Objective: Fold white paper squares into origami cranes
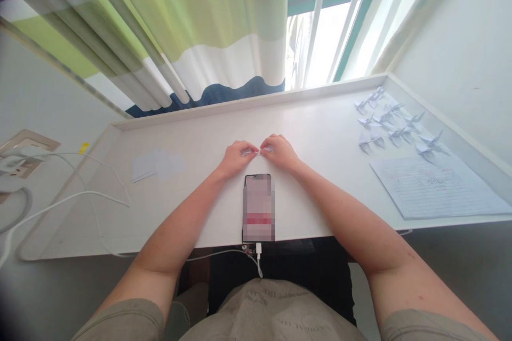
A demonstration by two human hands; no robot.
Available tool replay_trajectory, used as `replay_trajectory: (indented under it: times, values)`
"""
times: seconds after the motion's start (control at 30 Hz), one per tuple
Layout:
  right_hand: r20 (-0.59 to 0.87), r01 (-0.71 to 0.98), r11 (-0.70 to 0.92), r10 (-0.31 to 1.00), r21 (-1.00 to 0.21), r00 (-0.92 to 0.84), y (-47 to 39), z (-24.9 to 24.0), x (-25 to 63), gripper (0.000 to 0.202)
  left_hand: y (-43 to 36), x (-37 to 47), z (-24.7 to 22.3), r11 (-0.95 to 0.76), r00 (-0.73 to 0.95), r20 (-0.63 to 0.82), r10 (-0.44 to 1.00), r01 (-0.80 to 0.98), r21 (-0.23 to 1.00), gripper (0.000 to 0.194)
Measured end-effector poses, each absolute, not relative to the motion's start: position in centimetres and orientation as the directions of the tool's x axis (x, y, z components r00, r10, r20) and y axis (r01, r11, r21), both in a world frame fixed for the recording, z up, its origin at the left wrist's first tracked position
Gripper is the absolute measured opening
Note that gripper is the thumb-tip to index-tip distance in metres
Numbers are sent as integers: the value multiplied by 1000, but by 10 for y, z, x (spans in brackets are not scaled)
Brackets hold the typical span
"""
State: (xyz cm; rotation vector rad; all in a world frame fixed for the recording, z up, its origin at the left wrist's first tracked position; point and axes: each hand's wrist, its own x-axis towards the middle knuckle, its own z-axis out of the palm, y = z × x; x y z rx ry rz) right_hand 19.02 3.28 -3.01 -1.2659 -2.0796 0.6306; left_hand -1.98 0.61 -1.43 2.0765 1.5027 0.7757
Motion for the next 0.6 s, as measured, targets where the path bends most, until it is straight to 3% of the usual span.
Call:
replay_trajectory:
  times: [0.17,0.37,0.5,0.6]
  values:
    - [272,582,496,860,-644,-431,30,-32,196,20,3,-21,-16,-364,268,247,931,666,651,11]
    - [329,587,615,784,-527,-526,18,-24,205,20,0,-19,-14,-357,215,322,922,795,491,5]
    - [299,528,670,724,-522,-622,14,-19,211,30,1,-19,-14,-365,239,299,924,783,503,9]
    - [273,535,670,720,-515,-638,13,-17,212,26,2,-22,-15,-395,278,288,916,749,532,13]
